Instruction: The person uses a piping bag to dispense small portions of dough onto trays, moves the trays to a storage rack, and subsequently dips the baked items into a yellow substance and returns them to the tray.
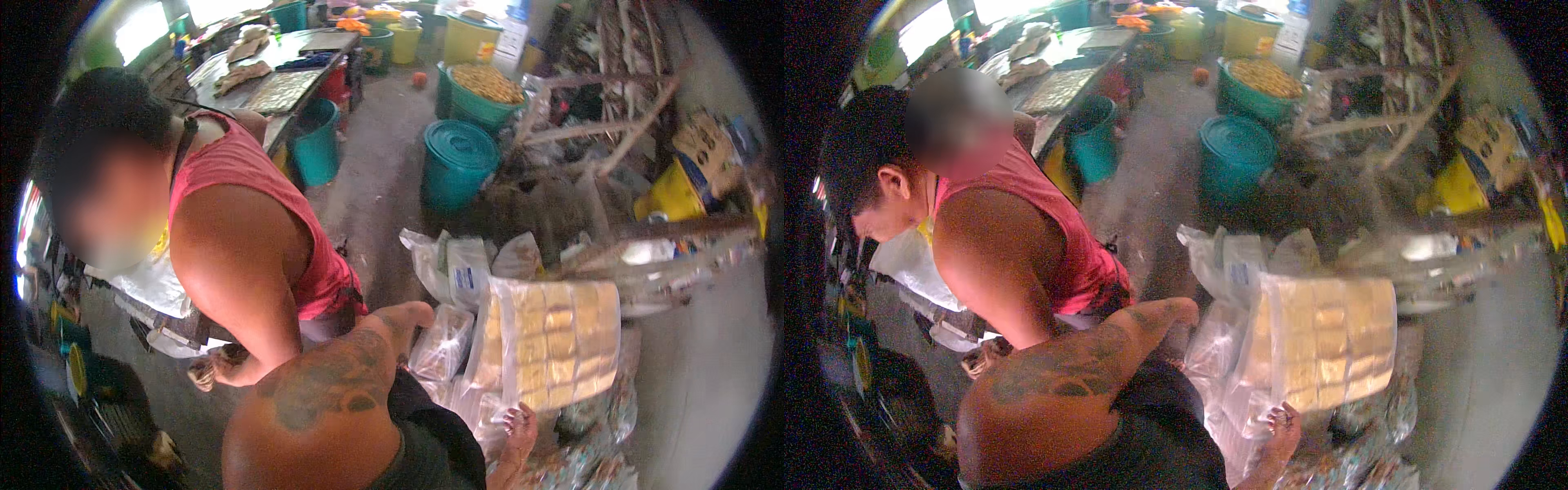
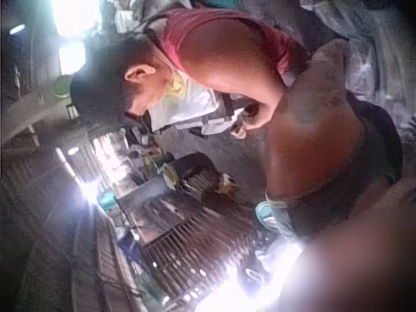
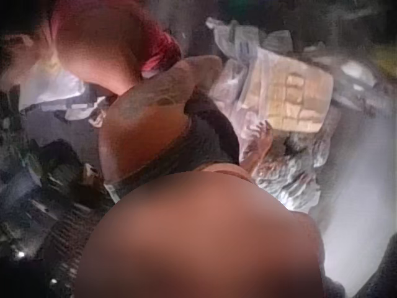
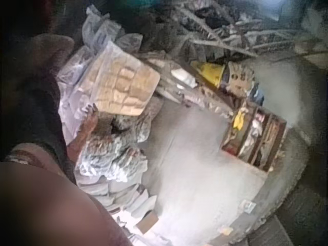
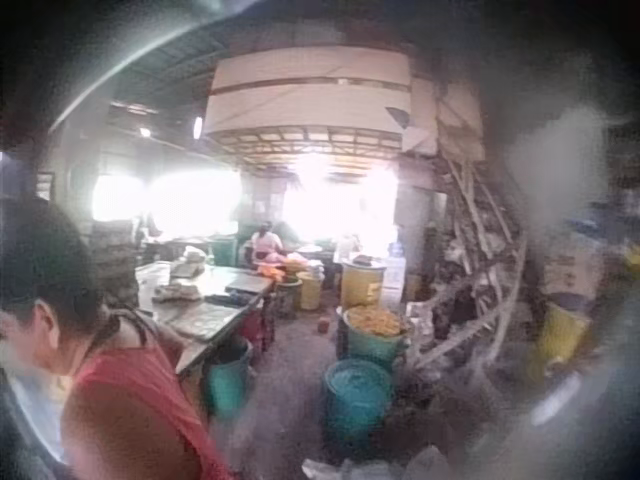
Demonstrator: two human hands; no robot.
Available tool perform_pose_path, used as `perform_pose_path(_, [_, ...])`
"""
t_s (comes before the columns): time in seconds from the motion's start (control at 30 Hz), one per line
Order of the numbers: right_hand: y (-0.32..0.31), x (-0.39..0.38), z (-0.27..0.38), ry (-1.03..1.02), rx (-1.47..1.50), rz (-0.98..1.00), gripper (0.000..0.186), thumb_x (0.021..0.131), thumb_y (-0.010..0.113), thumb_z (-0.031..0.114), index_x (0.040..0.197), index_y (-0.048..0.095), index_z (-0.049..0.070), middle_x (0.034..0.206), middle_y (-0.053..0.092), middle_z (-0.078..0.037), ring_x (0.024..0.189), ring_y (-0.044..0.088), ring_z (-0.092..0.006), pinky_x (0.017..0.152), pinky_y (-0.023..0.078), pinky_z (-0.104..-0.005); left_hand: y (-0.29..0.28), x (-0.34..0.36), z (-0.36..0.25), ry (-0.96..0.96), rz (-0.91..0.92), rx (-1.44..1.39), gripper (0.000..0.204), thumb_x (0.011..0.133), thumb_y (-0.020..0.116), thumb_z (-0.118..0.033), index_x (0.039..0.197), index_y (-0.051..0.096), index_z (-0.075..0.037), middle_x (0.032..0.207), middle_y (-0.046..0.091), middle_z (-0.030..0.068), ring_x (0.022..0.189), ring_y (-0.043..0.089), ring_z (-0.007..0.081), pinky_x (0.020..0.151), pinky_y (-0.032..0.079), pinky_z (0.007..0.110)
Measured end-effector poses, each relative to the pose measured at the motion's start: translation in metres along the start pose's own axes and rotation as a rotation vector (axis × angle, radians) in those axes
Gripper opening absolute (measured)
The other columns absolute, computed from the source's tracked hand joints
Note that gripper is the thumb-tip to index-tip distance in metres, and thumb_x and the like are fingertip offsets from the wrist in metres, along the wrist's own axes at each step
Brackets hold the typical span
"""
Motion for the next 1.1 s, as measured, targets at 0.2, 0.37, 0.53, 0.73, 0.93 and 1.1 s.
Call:
perform_pose_path(0.2, [0.115,0.138,0.159,-0.286,-0.101,0.177,0.031,0.095,0.063,0.015,0.122,0.058,0.001,0.101,0.064,-0.01,0.087,0.062,-0.0165,0.078,0.049,-0.0287,-0.126,0.026,0.077,-0.109,-0.234,-0.183,0.041,0.084,0.066,-0.04,0.111,0.07,-0.009,0.103,0.071,0.0122,0.094,0.068,0.0301,0.08,0.054,0.043])
perform_pose_path(0.37, [0.248,0.186,0.283,-0.457,-0.033,0.425,0.031,0.094,0.066,0.015,0.121,0.059,0.001,0.101,0.064,-0.009,0.089,0.062,-0.0165,0.082,0.049,-0.0288,-0.209,-0.001,0.182,-0.277,-0.462,-0.38,0.039,0.084,0.065,-0.039,0.108,0.071,-0.009,0.1,0.071,0.0124,0.092,0.068,0.0298,0.079,0.054,0.043])
perform_pose_path(0.53, [0.358,0.232,0.257,-0.47,-0.384,0.729,0.03,0.096,0.063,0.014,0.122,0.06,0.0,0.105,0.065,-0.009,0.093,0.063,-0.0184,0.088,0.05,-0.0301,-0.196,-0.048,0.31,-0.516,-0.585,-0.567,0.038,0.084,0.063,-0.039,0.105,0.072,-0.009,0.097,0.071,0.0126,0.09,0.068,0.0294,0.079,0.054,0.044])
perform_pose_path(0.73, [0.333,0.375,0.188,-0.02,-0.271,0.738,0.036,0.088,0.068,0.016,0.119,0.06,0.0,0.1,0.066,-0.012,0.089,0.066,-0.0217,0.076,0.056,-0.033,-0.092,-0.035,0.399,-0.769,-0.593,-0.775,0.036,0.084,0.062,-0.039,0.102,0.073,-0.01,0.093,0.071,0.0129,0.088,0.069,0.0291,0.079,0.054,0.044])
perform_pose_path(0.93, [0.463,0.497,0.288,-0.146,-0.241,0.54,0.028,0.094,0.063,0.026,0.113,0.061,0.006,0.081,0.062,-0.004,0.065,0.057,-0.0103,0.057,0.046,-0.024,0.057,-0.071,0.455,-0.981,-0.344,-0.773,0.035,0.084,0.061,-0.039,0.099,0.075,-0.01,0.09,0.072,0.0131,0.085,0.069,0.0287,0.079,0.054,0.044])
perform_pose_path(1.1, [0.614,0.596,0.321,-0.15,-0.158,0.643,0.032,0.094,0.064,0.024,0.118,0.06,0.004,0.096,0.065,-0.007,0.082,0.061,-0.0151,0.071,0.049,-0.0269,0.106,-0.088,0.474,-0.966,-0.104,-0.828,0.034,0.085,0.06,-0.039,0.096,0.075,-0.01,0.086,0.072,0.0127,0.084,0.069,0.0278,0.077,0.054,0.043])
Point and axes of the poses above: each hand's wrist, its own x-axis towards the middle knuckle, its own y-axis out of the palm, z = x × y, the point moved 8 cm from there along x, towards the middle knuckle
